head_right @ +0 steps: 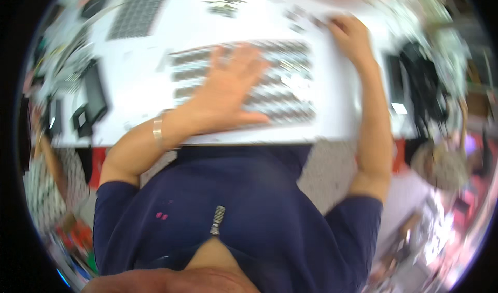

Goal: The person assembles small electronic components into an array of plastic housings on a tray by hand.

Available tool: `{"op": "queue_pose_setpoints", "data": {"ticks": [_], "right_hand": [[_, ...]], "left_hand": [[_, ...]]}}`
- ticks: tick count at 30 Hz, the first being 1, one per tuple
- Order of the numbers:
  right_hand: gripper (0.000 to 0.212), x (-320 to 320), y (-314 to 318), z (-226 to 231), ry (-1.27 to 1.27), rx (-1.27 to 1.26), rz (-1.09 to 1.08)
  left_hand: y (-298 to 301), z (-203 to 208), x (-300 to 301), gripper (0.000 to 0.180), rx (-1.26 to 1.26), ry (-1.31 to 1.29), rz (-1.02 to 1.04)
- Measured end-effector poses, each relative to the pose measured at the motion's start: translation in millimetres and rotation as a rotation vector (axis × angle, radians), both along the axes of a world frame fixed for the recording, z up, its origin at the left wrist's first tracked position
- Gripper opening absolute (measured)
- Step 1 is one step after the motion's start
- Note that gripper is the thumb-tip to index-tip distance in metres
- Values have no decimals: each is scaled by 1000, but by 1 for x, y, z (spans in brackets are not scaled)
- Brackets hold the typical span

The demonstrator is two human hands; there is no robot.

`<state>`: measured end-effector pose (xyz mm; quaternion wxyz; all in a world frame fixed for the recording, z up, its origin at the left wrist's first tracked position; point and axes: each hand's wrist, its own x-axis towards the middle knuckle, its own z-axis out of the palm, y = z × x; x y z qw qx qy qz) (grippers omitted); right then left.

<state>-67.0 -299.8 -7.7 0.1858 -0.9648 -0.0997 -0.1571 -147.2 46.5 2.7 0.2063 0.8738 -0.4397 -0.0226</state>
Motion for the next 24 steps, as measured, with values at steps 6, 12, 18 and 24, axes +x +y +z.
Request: {"op": "queue_pose_setpoints", "data": {"ticks": [6,12,18,24], "right_hand": [[20,-34,-67,-18,119,104,-139],[15,-29,-43,-22,118,190,-120],[12,-50,-10,9,216,425,-228],[17,-93,25,22,323,514,-186]], "left_hand": [[-17,-13,-10,103,-113,-56,-74],[-20,-21,-12,106,-89,-56,18],[-21,-28,-7,107,-128,-83,23],[-21,-23,-6,105,-90,-88,31]]}}
